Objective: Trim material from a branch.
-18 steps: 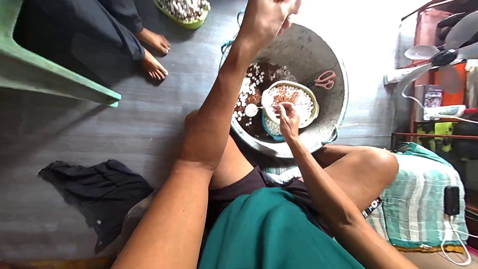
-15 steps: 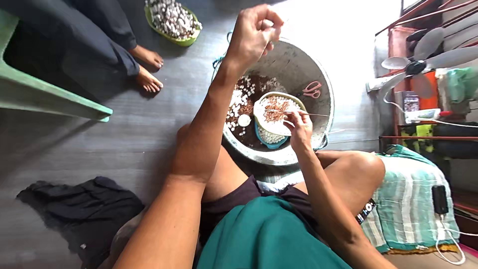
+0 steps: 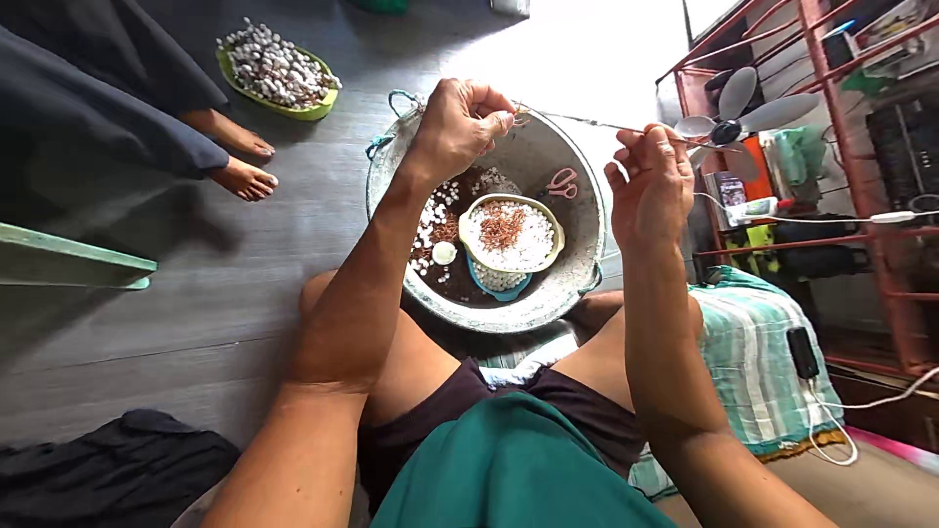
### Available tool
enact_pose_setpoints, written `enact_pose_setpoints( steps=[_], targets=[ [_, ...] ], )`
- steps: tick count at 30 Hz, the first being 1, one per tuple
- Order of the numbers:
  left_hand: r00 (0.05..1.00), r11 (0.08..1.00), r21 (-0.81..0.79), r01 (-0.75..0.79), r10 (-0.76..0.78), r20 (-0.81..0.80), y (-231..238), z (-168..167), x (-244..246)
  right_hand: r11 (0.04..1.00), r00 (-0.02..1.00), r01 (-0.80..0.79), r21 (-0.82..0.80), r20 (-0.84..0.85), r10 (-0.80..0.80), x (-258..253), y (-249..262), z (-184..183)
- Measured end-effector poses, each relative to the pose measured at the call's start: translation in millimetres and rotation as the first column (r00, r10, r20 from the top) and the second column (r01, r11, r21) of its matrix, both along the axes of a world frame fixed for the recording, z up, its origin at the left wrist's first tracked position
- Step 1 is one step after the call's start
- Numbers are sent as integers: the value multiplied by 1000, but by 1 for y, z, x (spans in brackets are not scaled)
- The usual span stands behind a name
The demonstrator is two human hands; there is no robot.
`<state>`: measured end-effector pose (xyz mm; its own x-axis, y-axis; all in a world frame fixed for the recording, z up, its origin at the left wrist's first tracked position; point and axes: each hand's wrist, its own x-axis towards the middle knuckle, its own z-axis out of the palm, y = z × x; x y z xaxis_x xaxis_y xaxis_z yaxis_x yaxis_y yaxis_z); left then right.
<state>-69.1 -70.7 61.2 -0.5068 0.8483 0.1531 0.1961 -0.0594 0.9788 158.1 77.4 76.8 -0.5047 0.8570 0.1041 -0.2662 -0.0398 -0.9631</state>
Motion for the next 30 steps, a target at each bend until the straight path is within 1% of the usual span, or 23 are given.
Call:
enact_pose_setpoints(
  steps=[7, 12, 17, 25, 30],
  targets=[
    [998, 999, -28, -38, 36, -49, 1, 0, -3, 999, 1000, -2, 33, 25, 1, -5, 2, -1],
    [996, 999, -29, -43, 40, -73, 2, -3, -2, 996, 1000, -16, 91, 28, 14, -7, 4, -5],
    [995, 998, -40, -40, 36, -89, 2, -2, -1, 989, 998, -1, 149, 56, -7, -7, 3, -5],
    [992, 999, -31, -28, 24, -122, 2, -2, 0, 990, 999, 16, 139, 48, -23, -5, 1, -5],
    [993, 999, -22, -25, 22, -116, 2, -3, 0, 992, 998, 19, 126, 52, -26, -3, 1, -5]
  ],
)
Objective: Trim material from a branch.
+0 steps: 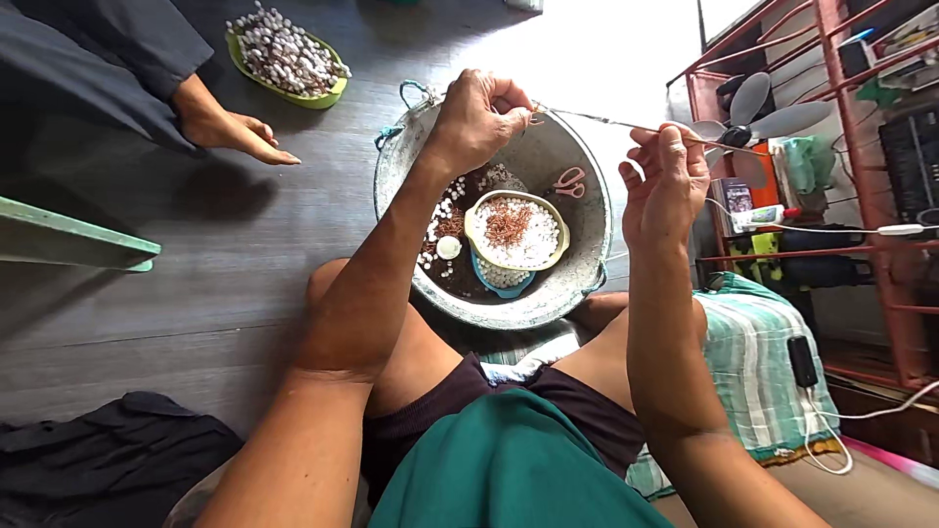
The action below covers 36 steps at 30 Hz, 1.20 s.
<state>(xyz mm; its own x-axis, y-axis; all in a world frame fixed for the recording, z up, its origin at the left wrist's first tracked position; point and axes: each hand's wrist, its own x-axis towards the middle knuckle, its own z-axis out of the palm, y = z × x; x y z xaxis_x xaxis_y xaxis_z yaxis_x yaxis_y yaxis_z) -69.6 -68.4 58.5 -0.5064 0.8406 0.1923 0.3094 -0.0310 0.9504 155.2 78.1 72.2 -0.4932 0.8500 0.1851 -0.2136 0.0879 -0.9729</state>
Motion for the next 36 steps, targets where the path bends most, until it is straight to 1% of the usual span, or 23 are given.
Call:
enact_pose_setpoints(
  steps=[11, 18, 26, 31, 36],
  targets=[
    [999, 1000, -11, 22, -22, -24, 1, 1, 2, 1000, 1000, -22, -13, 6, 22, 2, -1, 0],
    [999, 1000, -29, 8, -9, -50, 0, 1, 2, 1000, 1000, -17, -1, 6, 17, 4, -2, 2],
    [1000, 999, -32, 9, -10, -22, 1, 2, 3, 1000, 1000, -18, 22, 19, 18, 3, -2, 0],
    [999, 1000, -21, 4, -5, -31, 1, 2, 4, 999, 1000, 9, 33, 26, -10, 3, -4, 3],
    [998, 999, -49, 2, -5, -58, 1, 3, 4, 997, 999, 44, 59, -1, -44, 4, -4, 2]
  ],
)
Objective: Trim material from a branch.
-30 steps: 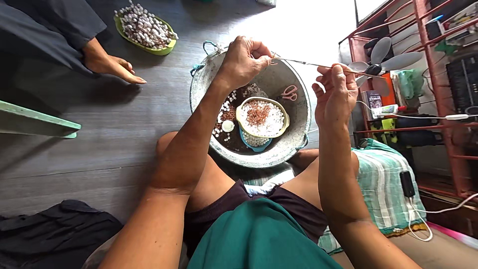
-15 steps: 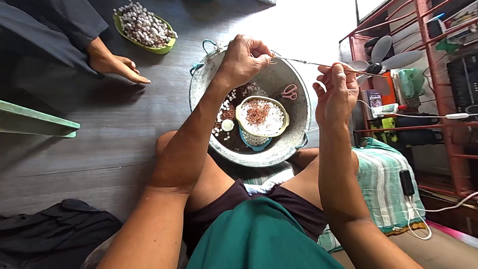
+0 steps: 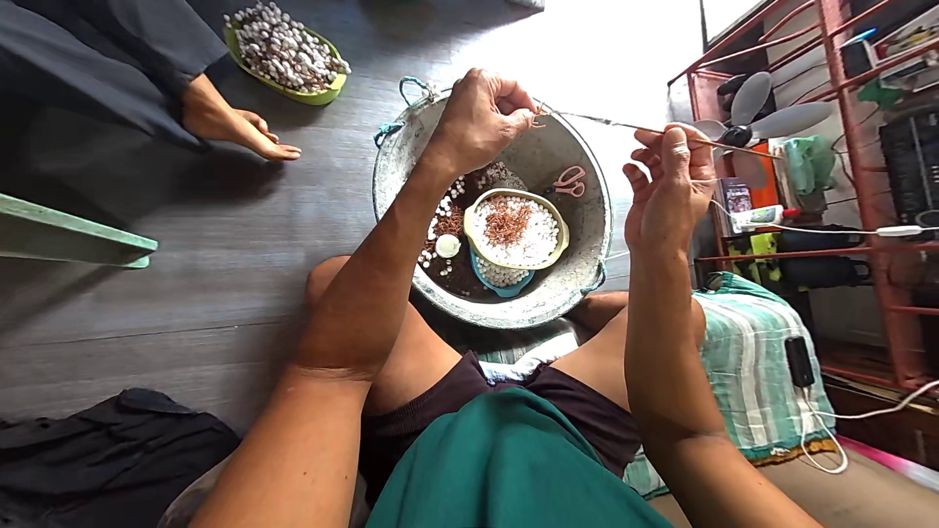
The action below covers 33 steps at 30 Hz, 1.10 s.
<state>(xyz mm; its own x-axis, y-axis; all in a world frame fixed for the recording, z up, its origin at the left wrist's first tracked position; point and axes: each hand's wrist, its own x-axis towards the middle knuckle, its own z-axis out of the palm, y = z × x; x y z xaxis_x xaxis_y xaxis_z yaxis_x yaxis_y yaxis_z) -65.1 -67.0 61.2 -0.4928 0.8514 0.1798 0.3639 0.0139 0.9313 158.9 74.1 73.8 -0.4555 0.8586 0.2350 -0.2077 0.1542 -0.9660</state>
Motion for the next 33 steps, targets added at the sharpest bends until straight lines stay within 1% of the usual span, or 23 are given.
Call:
enact_pose_setpoints(
  steps=[4, 8, 11, 15, 19, 30, 33],
  targets=[
    [1000, 1000, -1, 3, -3, 2, 0, -2, 1, 1000, 1000, -11, 11, 10, 11, 2, -1, -2],
    [999, 1000, -7, 10, -10, -30, 1, -2, 1, 1000, 1000, 11, -22, 5, -11, 4, 1, 3],
    [999, 1000, -15, 26, -26, -47, 1, -3, 2, 999, 1000, -17, -29, 6, 18, 5, 3, 4],
    [998, 999, 4, 46, -46, -42, 2, -5, 3, 998, 999, -41, -38, 4, 41, 3, 6, -1],
    [997, 998, 14, 67, -67, -29, 2, -6, 2, 998, 1000, -25, -54, 7, 26, 4, 9, -8],
    [993, 996, -34, 88, -91, -70, 3, -4, 4, 1000, 1000, -20, -15, 6, 20, 9, 9, 4],
    [993, 994, -26, 106, -107, -59, 3, -5, 4, 999, 1000, -27, -18, 7, 27, 12, 12, 1]
  ],
)
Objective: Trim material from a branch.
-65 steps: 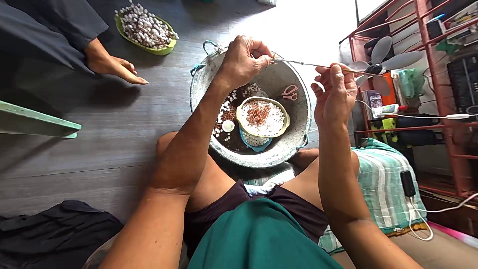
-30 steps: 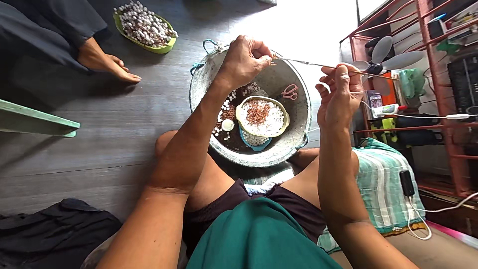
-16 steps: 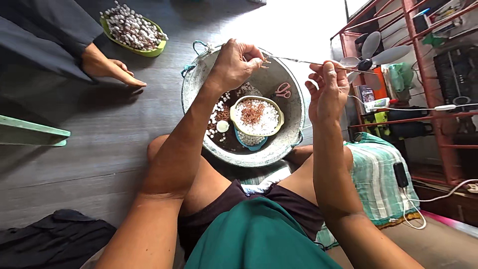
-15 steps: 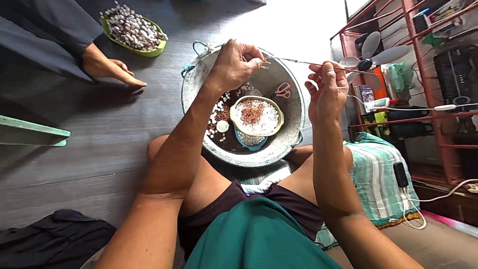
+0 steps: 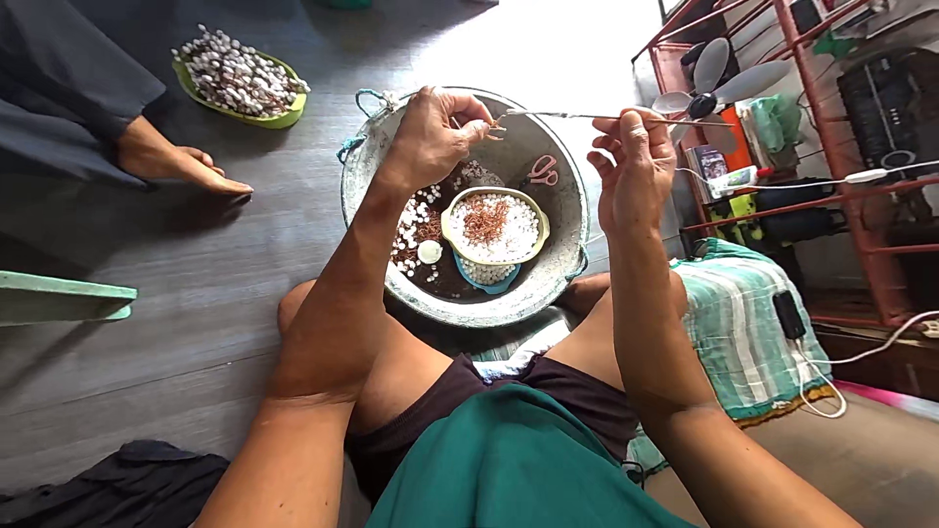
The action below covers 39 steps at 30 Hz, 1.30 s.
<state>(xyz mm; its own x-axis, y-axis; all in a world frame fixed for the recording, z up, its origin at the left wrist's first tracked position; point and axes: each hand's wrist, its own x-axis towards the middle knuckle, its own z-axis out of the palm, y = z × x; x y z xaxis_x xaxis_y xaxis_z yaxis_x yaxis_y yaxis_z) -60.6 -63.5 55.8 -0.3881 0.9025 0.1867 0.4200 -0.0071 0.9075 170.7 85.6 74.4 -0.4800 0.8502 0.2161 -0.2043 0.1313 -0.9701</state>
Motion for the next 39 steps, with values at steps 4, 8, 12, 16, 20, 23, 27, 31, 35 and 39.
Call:
enact_pose_setpoints(
  steps=[4, 8, 12, 16, 20, 23, 27, 31, 35, 39],
  targets=[
    [1000, 1000, -5, 19, -19, 20, 3, -1, 3, 1000, 1000, 1, 7, 16, -1, 2, 8, -9],
    [1000, 999, -49, 16, -15, 21, 2, 1, 5, 1000, 1000, -5, -24, 2, 5, 5, 7, -8],
    [999, 998, -56, 29, -27, 25, 4, 2, 9, 999, 1000, 6, -40, 8, -6, 6, 7, -14],
    [999, 999, -42, 35, -35, 20, 5, -1, 8, 999, 1000, 18, -48, -1, -18, 9, 9, -12],
    [999, 999, -30, 37, -36, 29, 5, -1, 8, 1000, 1000, 11, -18, 11, -10, 9, 11, -15],
    [999, 999, -33, 29, -28, 29, 5, -1, 8, 1000, 1000, 6, -7, 19, -6, 8, 9, -13],
    [1000, 998, -57, 27, -27, 12, 5, -1, 8, 1000, 1000, -11, 29, 13, 10, 9, 6, -4],
    [1000, 998, -51, 28, -27, 9, 4, -1, 7, 998, 1000, -13, 64, 12, 12, 8, 5, 0],
    [1000, 998, -52, 28, -28, -7, 5, 0, 7, 998, 999, 0, 64, 41, -2, 8, 8, -5],
    [999, 998, -50, 29, -29, -16, 3, -1, 6, 997, 999, -9, 74, 34, 6, 8, 6, -3]
  ],
)
